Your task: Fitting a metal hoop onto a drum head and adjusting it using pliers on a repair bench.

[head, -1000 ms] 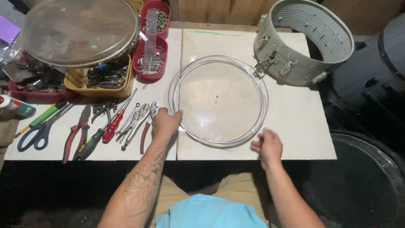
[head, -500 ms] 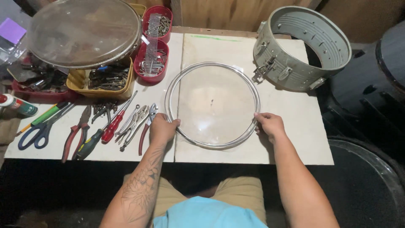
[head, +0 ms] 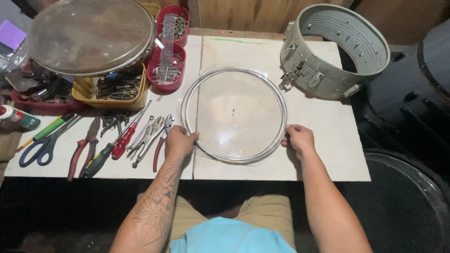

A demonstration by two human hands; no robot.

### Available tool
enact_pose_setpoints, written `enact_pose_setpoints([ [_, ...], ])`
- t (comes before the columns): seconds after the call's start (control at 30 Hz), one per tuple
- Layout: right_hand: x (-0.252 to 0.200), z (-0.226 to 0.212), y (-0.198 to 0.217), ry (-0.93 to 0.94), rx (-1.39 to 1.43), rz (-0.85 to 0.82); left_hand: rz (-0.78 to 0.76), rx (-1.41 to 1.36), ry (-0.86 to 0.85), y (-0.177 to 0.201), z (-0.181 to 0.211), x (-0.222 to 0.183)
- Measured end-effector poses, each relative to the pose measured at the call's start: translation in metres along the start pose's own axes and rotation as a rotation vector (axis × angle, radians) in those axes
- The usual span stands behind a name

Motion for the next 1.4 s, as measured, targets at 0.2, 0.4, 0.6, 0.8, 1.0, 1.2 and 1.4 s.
enact_pose_setpoints([
  [0.2,0.0,0.0,-0.002,0.111,-0.185,0.186,0.007,0.007,0.01,-0.006,-0.008,0.002],
  [0.4,0.004,-0.002,0.0,0.233,-0.539,0.409,0.005,0.004,0.013,-0.003,0.003,-0.008],
  [0.6,0.004,-0.003,-0.005,0.312,-0.608,0.41,0.011,-0.026,0.026,-0.005,-0.009,-0.002],
  [0.8,-0.04,-0.021,-0.014,0.311,-0.643,0.402,-0.017,-0.114,0.032,0.005,0.005,-0.016],
  [1.0,-0.029,-0.015,-0.011,0.318,-0.675,0.399,0.004,-0.366,0.084,-0.001,0.016,-0.023],
  [1.2,-0.022,-0.01,-0.011,0.349,-0.702,0.41,0.012,-0.29,0.052,-0.004,0.01,-0.017],
  [1.4,-0.015,-0.004,-0.01,0.377,-0.715,0.418,-0.063,-0.073,-0.013,-0.013,-0.008,-0.003],
])
Point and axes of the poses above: each hand's wrist, its own x-axis towards the middle knuckle, its own y-axis out of the back of the hand, z = x × y, the point moved 3 cm from there along x, towards the middle knuckle, and after that the axes turned 14 degrees about -y, right-handed, at the moved point
